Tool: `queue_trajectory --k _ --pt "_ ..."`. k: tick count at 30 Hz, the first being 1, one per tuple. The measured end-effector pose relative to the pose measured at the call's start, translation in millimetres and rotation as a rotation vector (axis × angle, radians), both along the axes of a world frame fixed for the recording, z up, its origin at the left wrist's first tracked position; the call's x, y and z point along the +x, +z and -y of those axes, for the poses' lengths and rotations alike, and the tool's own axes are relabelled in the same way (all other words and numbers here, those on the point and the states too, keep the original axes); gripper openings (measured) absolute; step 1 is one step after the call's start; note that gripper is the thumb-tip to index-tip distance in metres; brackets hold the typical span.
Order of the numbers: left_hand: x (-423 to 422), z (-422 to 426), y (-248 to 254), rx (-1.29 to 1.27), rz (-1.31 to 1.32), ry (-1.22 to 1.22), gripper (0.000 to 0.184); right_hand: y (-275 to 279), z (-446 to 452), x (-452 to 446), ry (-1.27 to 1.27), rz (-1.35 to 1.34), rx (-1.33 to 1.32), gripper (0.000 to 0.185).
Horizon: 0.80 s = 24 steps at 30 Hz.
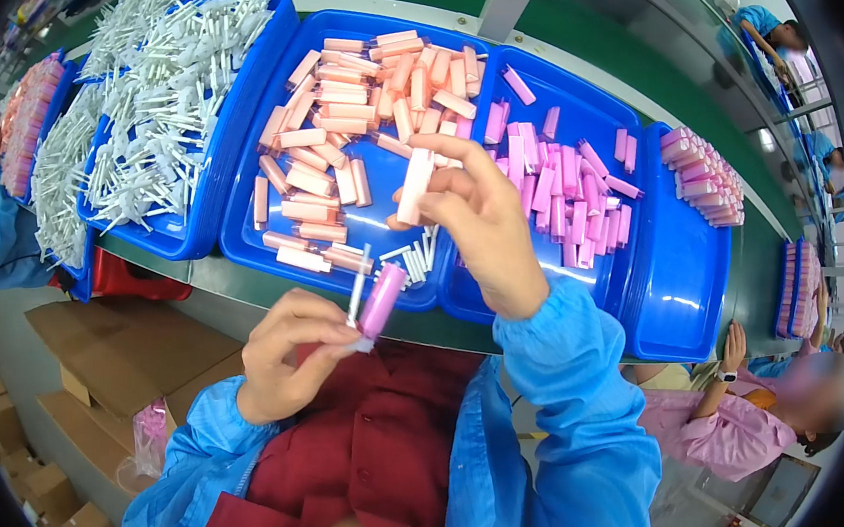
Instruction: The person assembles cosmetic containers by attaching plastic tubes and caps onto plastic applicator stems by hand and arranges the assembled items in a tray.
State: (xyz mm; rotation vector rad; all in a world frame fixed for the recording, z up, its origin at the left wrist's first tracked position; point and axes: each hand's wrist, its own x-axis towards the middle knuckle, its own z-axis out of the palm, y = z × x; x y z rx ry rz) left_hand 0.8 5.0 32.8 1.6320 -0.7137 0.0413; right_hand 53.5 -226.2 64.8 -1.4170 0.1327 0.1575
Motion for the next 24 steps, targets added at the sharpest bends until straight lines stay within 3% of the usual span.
queue_trajectory --k 4,11,13,15,19,22,24 --pt "-0.9 17.7 6.0 -0.054 -0.132 -0.103 0.028 -4.8 8.1 -24.4 -0.073 -0.052 0.289 0.045" --pt "1.2 32.7 6.0 0.001 -0.103 -0.104 0.025 -3.9 12.8 -50.0 0.013 -0.084 0.199 0.049" --pt "4.2 34.1 2.0 0.023 -0.039 -0.077 0.026 -13.2 13.8 -57.5 0.083 0.042 0.148 0.047" --pt "-2.5 35.8 -4.8 -0.029 -0.082 0.023 0.031 -24.1 10.0 -65.4 0.127 0.228 0.015 0.048" --pt "-6.7 31.0 -17.0 -0.006 -0.087 0.051 0.050 -24.0 6.3 -69.8 0.105 0.247 0.116 0.048" --pt "-0.3 23.2 -12.5 -0.175 -0.456 -0.135 0.064 -12.6 8.9 -66.0 0.140 0.296 0.139 0.046" --pt "3.8 28.2 -3.0 -0.465 -0.934 -0.453 0.071 -10.7 6.7 -68.1 0.185 0.302 0.240 0.046"
